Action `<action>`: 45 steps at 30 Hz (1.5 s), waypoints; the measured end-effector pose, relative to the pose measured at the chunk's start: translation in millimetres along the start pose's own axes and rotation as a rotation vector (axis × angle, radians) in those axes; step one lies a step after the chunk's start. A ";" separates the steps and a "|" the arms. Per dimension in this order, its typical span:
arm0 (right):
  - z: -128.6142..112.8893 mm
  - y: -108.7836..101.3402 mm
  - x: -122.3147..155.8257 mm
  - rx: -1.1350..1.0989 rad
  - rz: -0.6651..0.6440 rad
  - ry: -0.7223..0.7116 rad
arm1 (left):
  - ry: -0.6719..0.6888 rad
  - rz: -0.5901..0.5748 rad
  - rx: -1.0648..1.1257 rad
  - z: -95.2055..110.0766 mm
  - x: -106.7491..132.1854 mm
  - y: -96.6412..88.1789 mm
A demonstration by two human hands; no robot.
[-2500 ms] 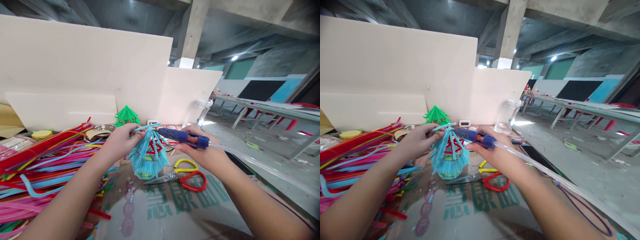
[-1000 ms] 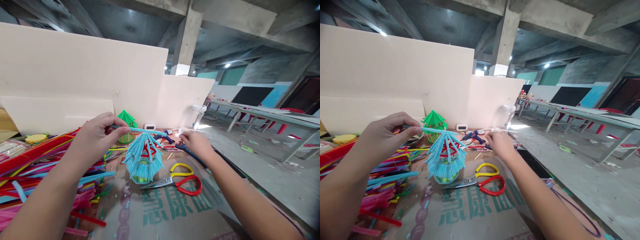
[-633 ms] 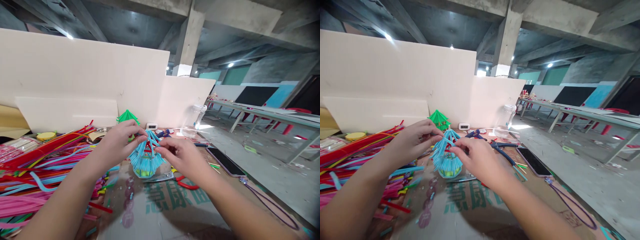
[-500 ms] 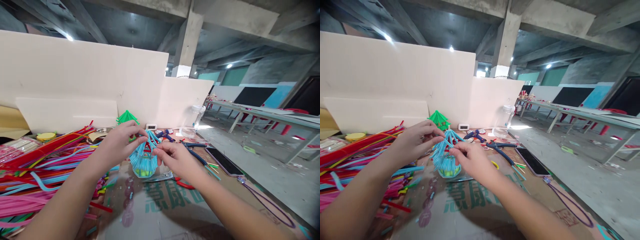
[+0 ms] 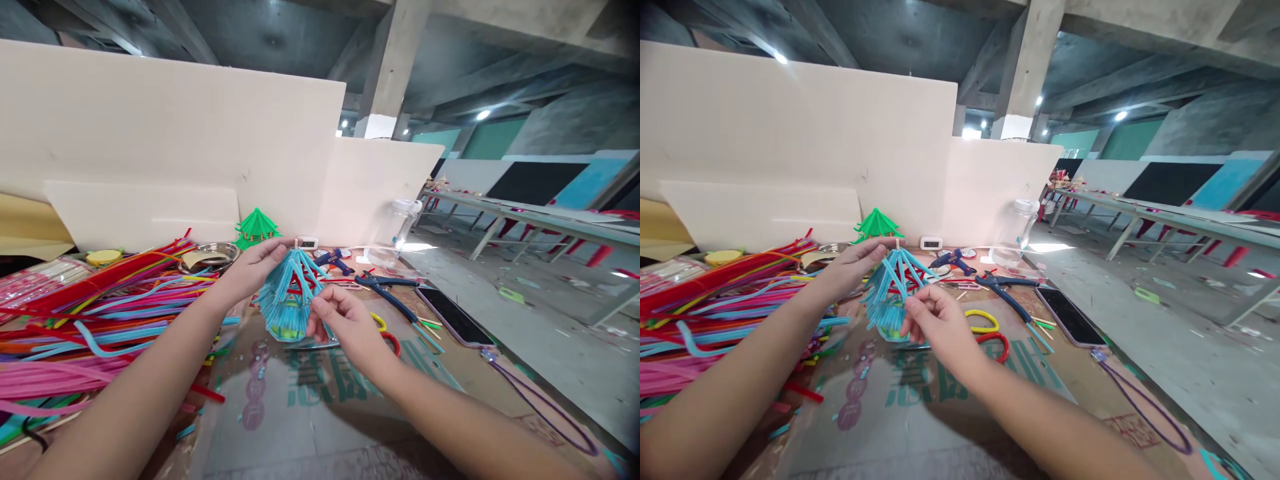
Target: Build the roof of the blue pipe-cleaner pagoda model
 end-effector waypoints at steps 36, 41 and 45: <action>-9.5 2.3 0.7 0.567 0.001 -0.099 | 0.109 0.110 -0.488 47.2 11.5 -16.3; -12.3 2.7 0.8 0.600 0.018 -0.110 | 0.126 0.101 -0.480 49.2 12.0 -15.4; -13.1 2.3 0.2 0.635 0.007 -0.116 | 0.128 0.095 -0.483 49.1 11.7 -14.6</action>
Point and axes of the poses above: each hand's wrist, its own x-axis away from the middle knuckle, its own y-axis out of the palm, z = x × y, the point moved 6 cm from there along -x, towards the middle knuckle, and after that the axes turned 2 degrees about -z, right-handed, at the moved point
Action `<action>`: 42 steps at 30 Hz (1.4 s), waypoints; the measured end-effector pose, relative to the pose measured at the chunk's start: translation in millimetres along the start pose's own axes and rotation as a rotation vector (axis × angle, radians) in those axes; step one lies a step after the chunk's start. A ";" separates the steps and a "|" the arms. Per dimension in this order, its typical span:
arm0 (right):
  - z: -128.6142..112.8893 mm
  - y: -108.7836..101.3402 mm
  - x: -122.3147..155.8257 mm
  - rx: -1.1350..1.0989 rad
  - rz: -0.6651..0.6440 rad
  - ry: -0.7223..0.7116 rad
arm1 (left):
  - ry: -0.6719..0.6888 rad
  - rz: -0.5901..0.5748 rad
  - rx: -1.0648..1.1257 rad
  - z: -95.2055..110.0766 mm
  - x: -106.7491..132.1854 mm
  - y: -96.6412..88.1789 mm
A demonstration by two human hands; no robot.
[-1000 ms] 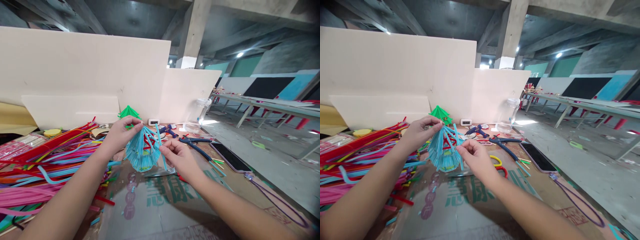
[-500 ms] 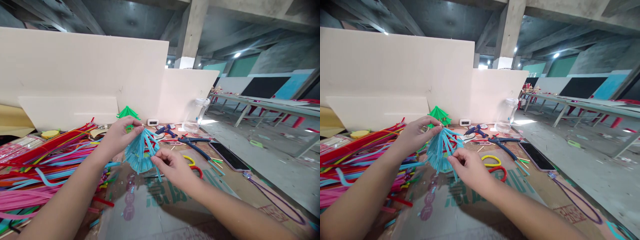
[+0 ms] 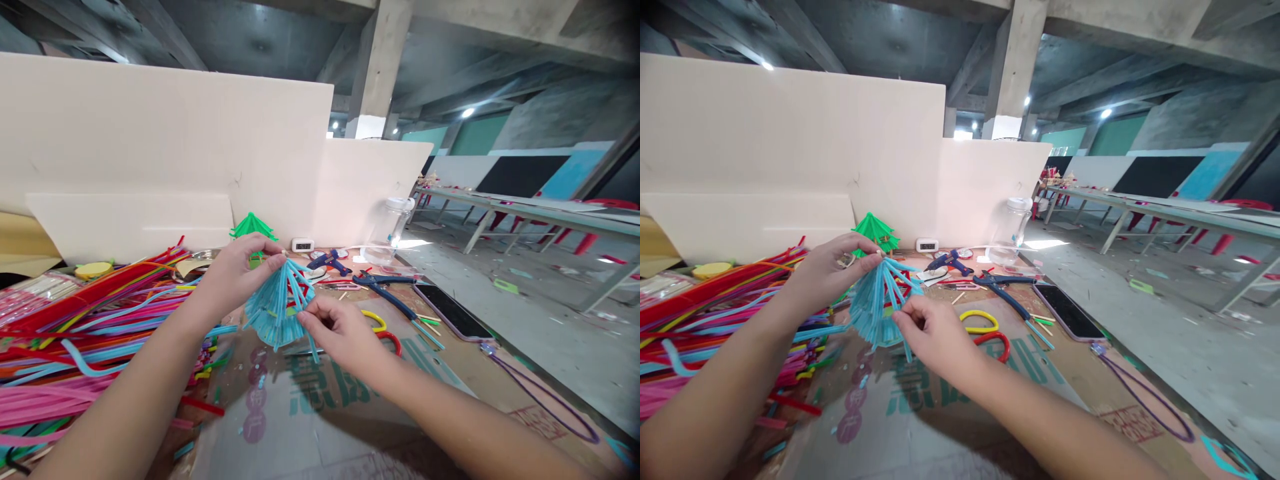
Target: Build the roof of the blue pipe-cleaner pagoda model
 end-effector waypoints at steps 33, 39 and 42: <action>-2.9 2.8 -0.3 0.222 -0.003 -0.082 | 0.001 -0.024 -0.041 1.7 0.3 0.9; -5.4 -2.0 -0.9 0.214 0.016 -0.079 | 0.012 -0.021 -0.039 3.4 0.2 -0.4; -3.3 -2.4 -1.8 0.213 0.019 -0.072 | 0.008 -0.022 -0.037 3.1 0.6 -0.6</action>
Point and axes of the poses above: each hand's wrist, its own x-axis away from the middle knuckle, its own y-axis out of the palm, z = x × y, the point moved 6 cm from there along -x, towards the middle knuckle, and after that the axes turned 2 degrees about -z, right-handed, at the moved point
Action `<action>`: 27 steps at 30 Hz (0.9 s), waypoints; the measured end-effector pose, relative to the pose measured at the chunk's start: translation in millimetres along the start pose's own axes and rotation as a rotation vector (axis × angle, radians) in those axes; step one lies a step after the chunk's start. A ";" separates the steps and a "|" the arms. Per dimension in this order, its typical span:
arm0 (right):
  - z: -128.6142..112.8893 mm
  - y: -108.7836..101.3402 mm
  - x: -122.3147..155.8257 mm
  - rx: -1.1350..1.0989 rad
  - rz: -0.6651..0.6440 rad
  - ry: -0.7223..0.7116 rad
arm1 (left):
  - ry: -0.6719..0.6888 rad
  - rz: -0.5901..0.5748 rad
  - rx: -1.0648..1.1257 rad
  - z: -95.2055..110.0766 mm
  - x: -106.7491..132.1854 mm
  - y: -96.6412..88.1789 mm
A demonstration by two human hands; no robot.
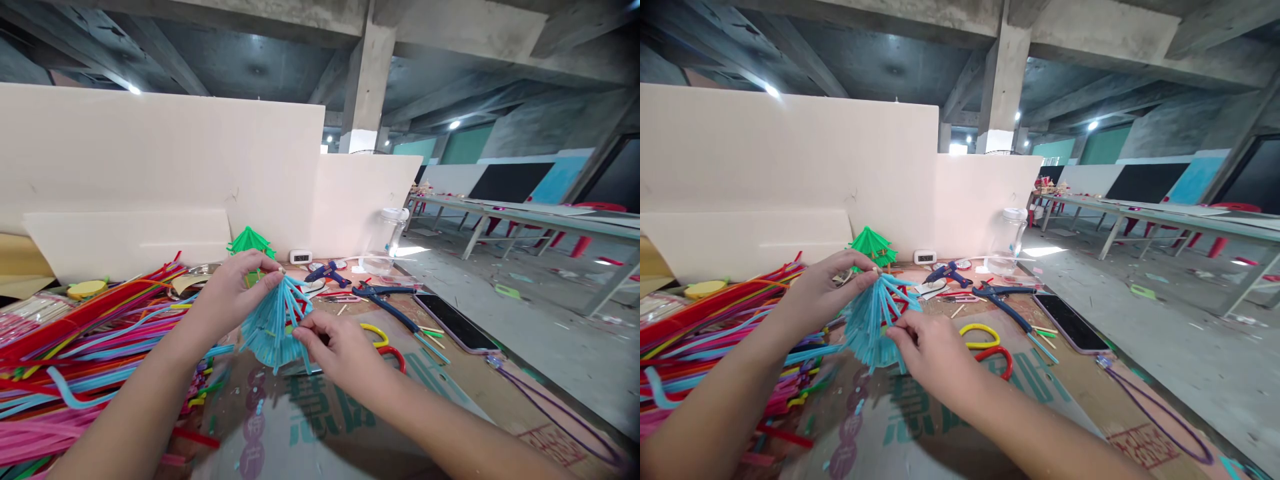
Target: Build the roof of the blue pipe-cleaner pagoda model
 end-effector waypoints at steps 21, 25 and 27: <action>23.5 50.9 6.1 -1.021 -0.466 0.468 | -0.039 0.017 0.020 -10.4 -0.4 -1.6; 20.7 50.7 5.8 -1.021 -0.462 0.468 | -0.023 0.019 0.027 -8.7 -0.9 -1.3; 20.8 50.2 5.5 -1.013 -0.455 0.475 | -0.018 0.018 0.030 -8.0 -0.8 -1.2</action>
Point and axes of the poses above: each hand's wrist, its own x-axis away from the middle knuckle, its own y-axis out of the palm, z = x × y, the point moved 6 cm from there along -x, towards the middle knuckle, and after that the axes turned 2 degrees about -z, right-handed, at the moved point
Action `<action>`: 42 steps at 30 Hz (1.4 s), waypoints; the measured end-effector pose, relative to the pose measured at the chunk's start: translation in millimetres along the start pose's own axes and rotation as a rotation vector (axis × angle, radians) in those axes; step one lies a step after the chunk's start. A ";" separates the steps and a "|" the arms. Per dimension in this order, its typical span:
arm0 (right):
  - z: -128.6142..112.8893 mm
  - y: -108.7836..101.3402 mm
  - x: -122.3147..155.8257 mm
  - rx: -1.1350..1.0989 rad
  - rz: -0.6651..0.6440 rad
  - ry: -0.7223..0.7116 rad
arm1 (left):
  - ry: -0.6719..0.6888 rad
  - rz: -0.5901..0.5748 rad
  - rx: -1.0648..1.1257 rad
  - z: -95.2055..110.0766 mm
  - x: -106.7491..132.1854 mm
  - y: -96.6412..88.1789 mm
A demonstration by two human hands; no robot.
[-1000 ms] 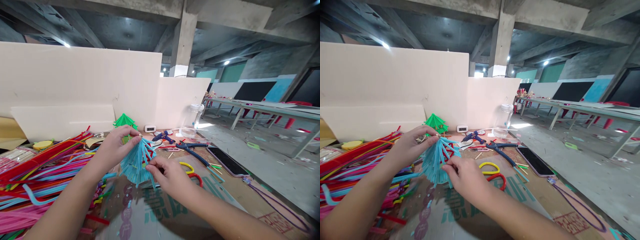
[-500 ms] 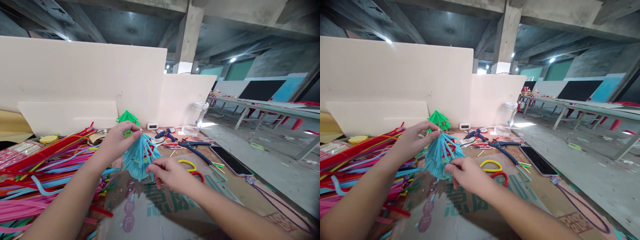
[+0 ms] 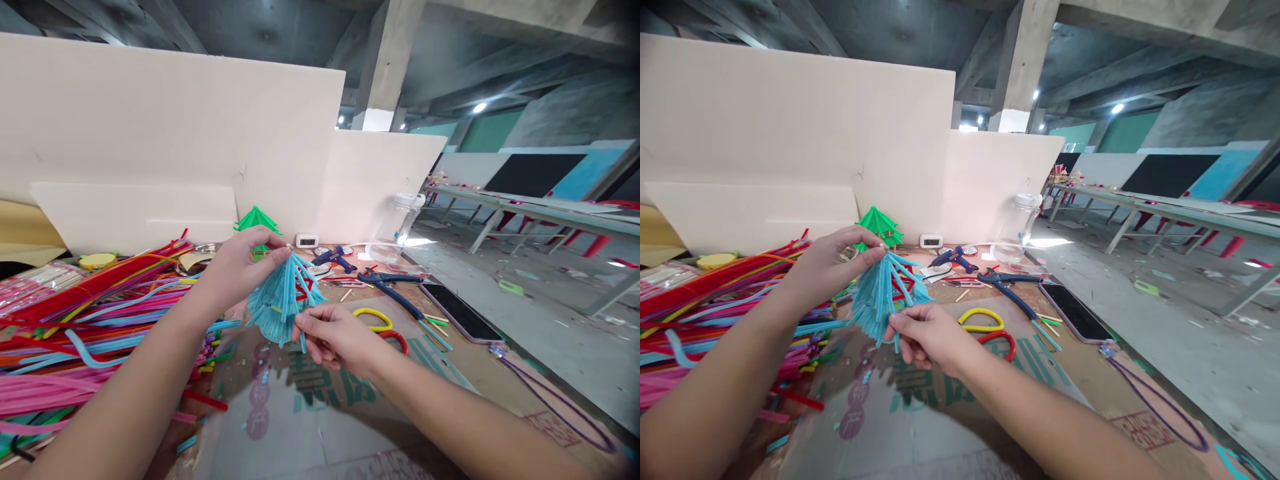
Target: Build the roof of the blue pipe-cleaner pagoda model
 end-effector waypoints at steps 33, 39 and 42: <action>4.4 3.2 -3.4 -0.042 -0.052 -0.044 | -0.017 0.005 -0.028 3.6 1.4 -0.1; 4.4 2.8 -4.7 -0.017 -0.007 -0.032 | -0.039 0.000 -0.034 4.6 1.8 0.6; 2.3 2.4 -3.6 0.040 0.011 -0.017 | -0.046 -0.015 -0.035 4.1 1.3 1.0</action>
Point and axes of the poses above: each hand's wrist, its own x-axis away from the middle knuckle, its own y-axis out of the palm, z = x × y, the point moved 6 cm from there along -x, towards the middle knuckle, and after that the axes turned 2 degrees about -z, right-handed, at the moved point
